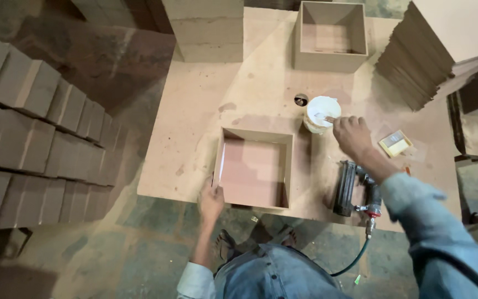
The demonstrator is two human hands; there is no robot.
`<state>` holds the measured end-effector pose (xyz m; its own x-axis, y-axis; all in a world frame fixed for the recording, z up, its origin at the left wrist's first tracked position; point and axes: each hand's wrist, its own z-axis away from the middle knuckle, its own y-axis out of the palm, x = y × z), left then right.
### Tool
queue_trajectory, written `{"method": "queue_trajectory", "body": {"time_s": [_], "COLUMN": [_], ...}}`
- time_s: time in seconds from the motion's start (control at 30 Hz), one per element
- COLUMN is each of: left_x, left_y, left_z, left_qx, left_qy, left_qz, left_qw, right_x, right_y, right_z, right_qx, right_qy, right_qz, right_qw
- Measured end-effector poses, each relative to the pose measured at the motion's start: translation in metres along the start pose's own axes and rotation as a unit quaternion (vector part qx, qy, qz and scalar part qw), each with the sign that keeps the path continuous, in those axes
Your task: The person assembles small cardboard boxes by applying glue to the edges of open frames and attaching flat cardboard panels. They use a pneumatic nail gun to secure the panels to the frames, repeating the process for multiple boxes.
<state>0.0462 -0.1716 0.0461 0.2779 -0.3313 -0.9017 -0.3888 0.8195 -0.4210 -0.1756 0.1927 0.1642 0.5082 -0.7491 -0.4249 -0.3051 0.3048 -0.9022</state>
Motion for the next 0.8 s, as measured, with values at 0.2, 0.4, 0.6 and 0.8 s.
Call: {"method": "queue_trajectory", "body": {"time_s": [0.2,0.4,0.6,0.8], "left_x": [-0.002,-0.001,-0.002,-0.019], "left_y": [-0.001,-0.003,-0.018,-0.046], "left_z": [0.003,0.002,-0.022,-0.052], "left_qx": [-0.041,-0.031,-0.003,0.037], "left_qy": [0.038,0.035,0.058,0.144], "left_qz": [-0.058,-0.055,-0.038,-0.143], "left_qw": [0.997,0.997,0.998,0.979], "right_x": [-0.026,-0.029,-0.042,-0.057], "right_y": [-0.039,-0.06,-0.02,0.027], "right_z": [-0.023,-0.011,0.01,0.067], "right_qx": [-0.005,0.145,0.155,0.212], "right_qy": [-0.081,0.065,0.31,0.36], "right_qz": [0.078,-0.149,-0.61,-0.696], "right_qw": [0.994,0.976,0.713,0.584]}}
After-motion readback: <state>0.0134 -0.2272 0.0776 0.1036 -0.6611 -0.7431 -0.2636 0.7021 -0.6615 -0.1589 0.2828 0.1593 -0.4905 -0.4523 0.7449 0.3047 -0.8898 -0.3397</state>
